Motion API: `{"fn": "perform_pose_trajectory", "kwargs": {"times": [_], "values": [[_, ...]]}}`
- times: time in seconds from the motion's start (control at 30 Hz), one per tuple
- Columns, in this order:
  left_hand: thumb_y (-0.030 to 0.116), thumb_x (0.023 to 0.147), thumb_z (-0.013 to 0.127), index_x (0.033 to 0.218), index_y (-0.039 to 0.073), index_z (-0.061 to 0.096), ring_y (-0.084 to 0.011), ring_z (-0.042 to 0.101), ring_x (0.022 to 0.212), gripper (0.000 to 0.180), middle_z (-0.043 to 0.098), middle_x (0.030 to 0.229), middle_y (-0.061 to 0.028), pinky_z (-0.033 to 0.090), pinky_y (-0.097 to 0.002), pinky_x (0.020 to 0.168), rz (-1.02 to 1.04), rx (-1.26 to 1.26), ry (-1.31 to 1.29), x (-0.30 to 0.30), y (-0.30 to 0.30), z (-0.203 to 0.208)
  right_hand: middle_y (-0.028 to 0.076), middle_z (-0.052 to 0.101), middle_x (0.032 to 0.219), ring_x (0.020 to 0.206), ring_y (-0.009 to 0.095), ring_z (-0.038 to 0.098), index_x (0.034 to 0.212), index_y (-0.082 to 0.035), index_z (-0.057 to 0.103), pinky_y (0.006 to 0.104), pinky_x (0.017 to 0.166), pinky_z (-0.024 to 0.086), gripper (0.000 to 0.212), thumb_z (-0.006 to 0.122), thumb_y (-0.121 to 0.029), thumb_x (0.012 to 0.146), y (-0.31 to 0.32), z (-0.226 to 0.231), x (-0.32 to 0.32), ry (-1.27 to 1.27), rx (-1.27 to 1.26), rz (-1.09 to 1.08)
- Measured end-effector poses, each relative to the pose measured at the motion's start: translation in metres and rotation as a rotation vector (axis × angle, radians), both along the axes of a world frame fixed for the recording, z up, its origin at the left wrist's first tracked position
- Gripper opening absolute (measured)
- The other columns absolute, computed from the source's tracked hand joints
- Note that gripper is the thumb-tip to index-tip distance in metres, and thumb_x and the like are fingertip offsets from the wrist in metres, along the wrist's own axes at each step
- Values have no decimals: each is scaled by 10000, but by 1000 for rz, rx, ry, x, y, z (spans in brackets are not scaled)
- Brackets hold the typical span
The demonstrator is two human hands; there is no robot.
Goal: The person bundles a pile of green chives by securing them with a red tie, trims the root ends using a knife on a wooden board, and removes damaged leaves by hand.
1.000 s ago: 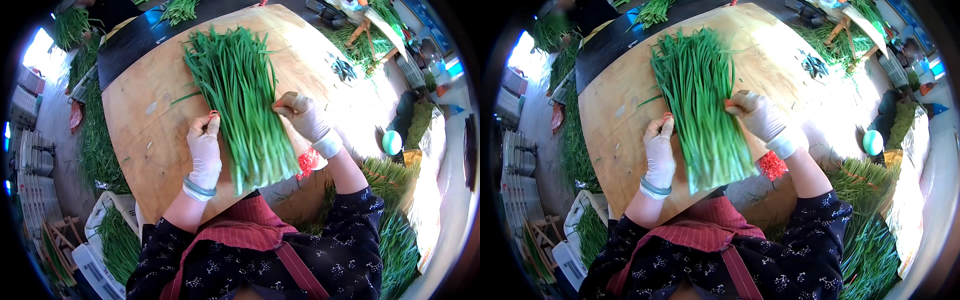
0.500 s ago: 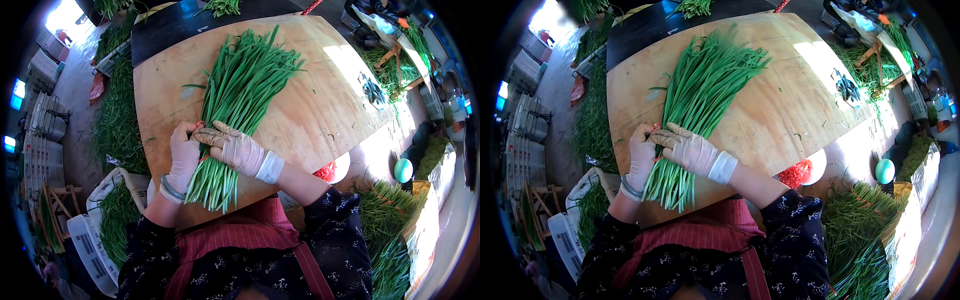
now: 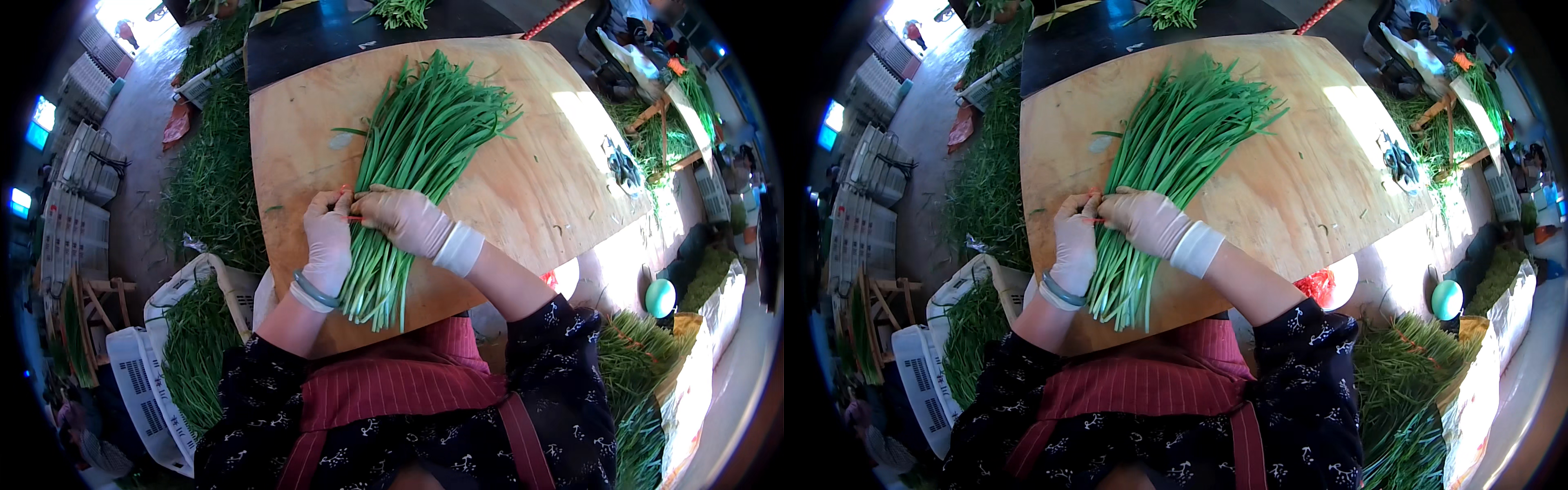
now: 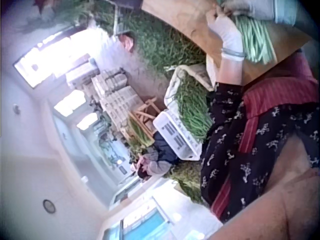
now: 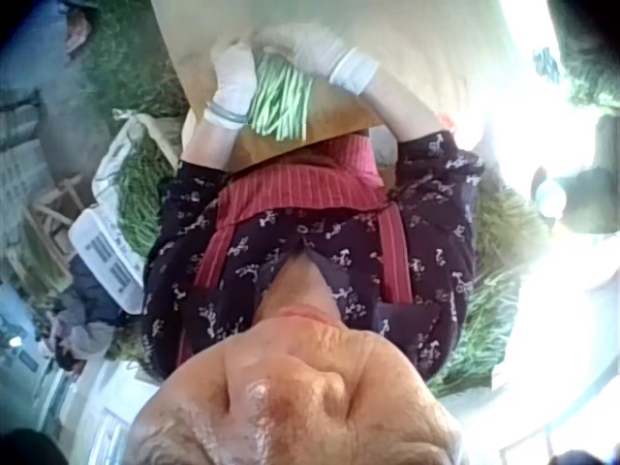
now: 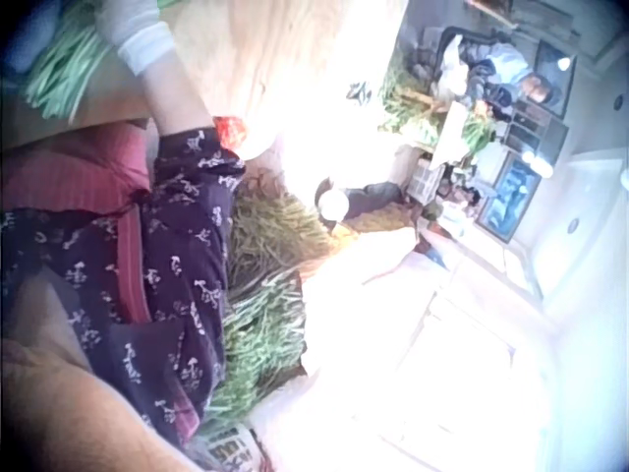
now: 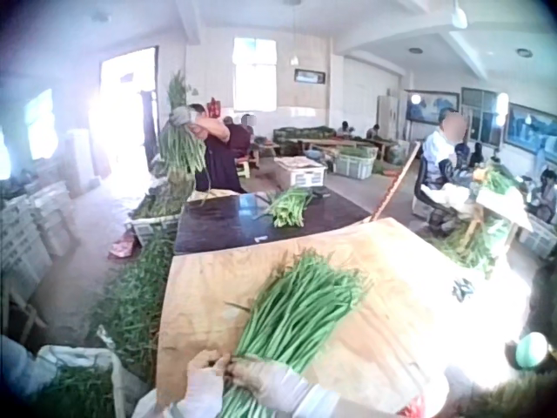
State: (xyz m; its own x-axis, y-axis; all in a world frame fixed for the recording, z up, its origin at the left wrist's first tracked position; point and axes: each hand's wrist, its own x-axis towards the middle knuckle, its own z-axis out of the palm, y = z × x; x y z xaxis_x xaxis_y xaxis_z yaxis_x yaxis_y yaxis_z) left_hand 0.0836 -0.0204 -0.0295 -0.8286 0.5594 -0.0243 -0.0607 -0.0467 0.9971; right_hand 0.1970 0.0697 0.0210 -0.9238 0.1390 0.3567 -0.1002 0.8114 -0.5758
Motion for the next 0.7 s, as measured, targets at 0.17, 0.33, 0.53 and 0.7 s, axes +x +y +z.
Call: {"fn": "perform_pose_trajectory", "kwargs": {"times": [0.17,0.33,0.53,0.7], "values": [[9,726,626,717,14,570,-214,530,653,57,568,693,-113,424,-306,627,102,-126,533,-2,3,-7,130,608,854,798,280,597,812,-3,570,309,704,486,62,584,4,751,-10,-11,-14,221,-354,-308],[19,751,629,739,-4,595,-133,503,649,43,578,704,-58,415,-265,631,74,-38,147,-2,-1,2,137,579,888,769,305,577,784,5,552,346,663,477,68,563,27,720,-21,-15,-25,161,19,-434],[18,766,620,750,-17,613,-101,495,663,39,584,704,-43,415,-242,642,97,-58,69,0,-2,5,161,556,912,767,339,565,797,8,559,389,679,462,113,502,28,701,-22,-6,-31,-119,174,-481],[13,783,591,789,-19,609,-106,521,673,38,601,735,-63,434,-236,655,40,-112,251,1,-4,6,169,557,897,769,334,573,780,7,562,390,681,471,103,490,1,707,-24,-1,-34,-161,197,-499]]}}
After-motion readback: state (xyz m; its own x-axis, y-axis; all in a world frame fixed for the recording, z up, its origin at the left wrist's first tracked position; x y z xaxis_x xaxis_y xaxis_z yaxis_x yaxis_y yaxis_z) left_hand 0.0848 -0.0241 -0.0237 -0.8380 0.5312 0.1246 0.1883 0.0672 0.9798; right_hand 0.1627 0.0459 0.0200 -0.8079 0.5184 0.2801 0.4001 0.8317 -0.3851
